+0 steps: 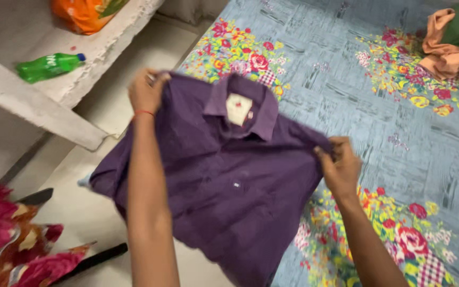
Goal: The person irons a purple long-sleeved shirt, then folds it and sets it aside. Next, they unfold a green long-sleeved shirt, smooth it out, and iron the back and sleeves using a handheld iron.
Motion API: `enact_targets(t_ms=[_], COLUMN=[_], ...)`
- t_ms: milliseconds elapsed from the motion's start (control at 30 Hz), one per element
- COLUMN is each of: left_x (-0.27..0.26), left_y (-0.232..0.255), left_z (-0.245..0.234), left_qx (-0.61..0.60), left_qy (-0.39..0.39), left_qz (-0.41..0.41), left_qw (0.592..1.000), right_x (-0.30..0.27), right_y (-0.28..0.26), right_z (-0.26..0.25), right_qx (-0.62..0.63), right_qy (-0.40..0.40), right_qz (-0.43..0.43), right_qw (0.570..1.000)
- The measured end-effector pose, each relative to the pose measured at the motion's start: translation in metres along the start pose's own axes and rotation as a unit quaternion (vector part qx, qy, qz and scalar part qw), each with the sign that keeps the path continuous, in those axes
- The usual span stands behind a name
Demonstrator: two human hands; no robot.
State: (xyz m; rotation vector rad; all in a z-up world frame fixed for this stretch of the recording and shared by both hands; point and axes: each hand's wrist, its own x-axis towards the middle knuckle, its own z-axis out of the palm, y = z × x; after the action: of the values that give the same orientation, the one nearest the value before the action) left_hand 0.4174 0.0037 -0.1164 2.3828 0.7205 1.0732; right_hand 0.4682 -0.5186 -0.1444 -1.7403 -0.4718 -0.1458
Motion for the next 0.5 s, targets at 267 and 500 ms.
enact_targets(t_ms=[267, 500], left_x=[-0.04, -0.108], left_y=[-0.018, 0.056], left_z=[0.065, -0.002], left_qx=[0.139, 0.139], left_qy=[-0.123, -0.028], left_qz=[-0.051, 0.088], left_qw=[0.981, 0.986], right_x=[-0.007, -0.016], right_y=[0.082, 0.036], right_z=[0.008, 0.0], right_qx=[-0.244, -0.219], right_qy=[-0.052, -0.04], right_qz=[-0.092, -0.07], right_qw=[0.964, 0.972])
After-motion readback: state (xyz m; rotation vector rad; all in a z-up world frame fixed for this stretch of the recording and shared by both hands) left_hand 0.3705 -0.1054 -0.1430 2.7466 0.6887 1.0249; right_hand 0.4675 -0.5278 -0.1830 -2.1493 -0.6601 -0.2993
